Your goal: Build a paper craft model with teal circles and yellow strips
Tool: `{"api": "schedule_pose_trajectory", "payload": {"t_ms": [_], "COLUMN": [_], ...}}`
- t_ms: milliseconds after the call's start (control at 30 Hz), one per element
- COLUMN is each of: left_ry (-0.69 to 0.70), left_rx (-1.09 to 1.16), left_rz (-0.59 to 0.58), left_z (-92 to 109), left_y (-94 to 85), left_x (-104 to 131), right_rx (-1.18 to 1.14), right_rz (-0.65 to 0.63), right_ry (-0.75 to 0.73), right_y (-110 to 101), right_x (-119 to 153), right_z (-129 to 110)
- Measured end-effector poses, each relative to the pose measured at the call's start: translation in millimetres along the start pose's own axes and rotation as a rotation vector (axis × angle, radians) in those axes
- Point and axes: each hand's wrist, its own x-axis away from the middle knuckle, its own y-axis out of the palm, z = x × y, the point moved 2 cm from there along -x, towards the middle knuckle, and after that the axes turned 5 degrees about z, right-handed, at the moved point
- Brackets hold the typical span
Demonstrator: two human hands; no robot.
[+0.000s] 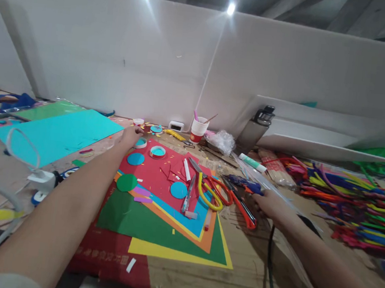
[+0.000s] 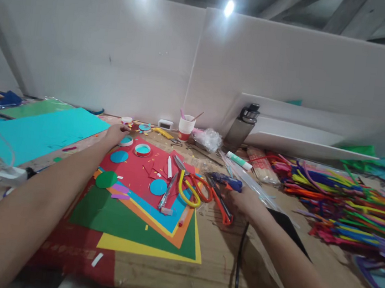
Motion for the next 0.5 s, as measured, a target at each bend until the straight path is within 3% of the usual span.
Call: {"api": "schedule_pose_trajectory", "payload": {"t_ms": [33, 100, 167, 233, 367, 500], "left_ry": [0.006, 0.016, 0.032, 0.054, 0.075, 0.058], "left_rx": [-0.001, -0.006, -0.013, -0.016, 0.003, 0.070], "left_rz": [-0.007, -0.030, -0.065, -0.107, -0.188, -0.240], "left_z": [-0.8, -2.1, -3.0, -3.6, -6.4, -10.2], "left_y": [0.7, 1.4, 0.5, -1.9, -7.1, -8.3], "left_x": [-0.6, -2.6, -4.9, -6.6, -8.6, -8.9], "right_rx": [-0.004, 0.008, -0.001, -0.036, -0.139, -0.359], "right_rz": [-0.017, 0.080, 0.266, 0.277, 0.003, -0.102], "right_ry": [0.062, 0.094, 0.002, -0.117, -0.122, -0.182], "right_y": [-4.0, -15.7, -27.6, -31.2, -12.6, 27.9], "right_x": [-0.2, 0.5, 1.2, -0.7, -17.4, -46.4], "right_z": [1.0, -5.6, -24.5, -52.5, -119.0, -188.3]}}
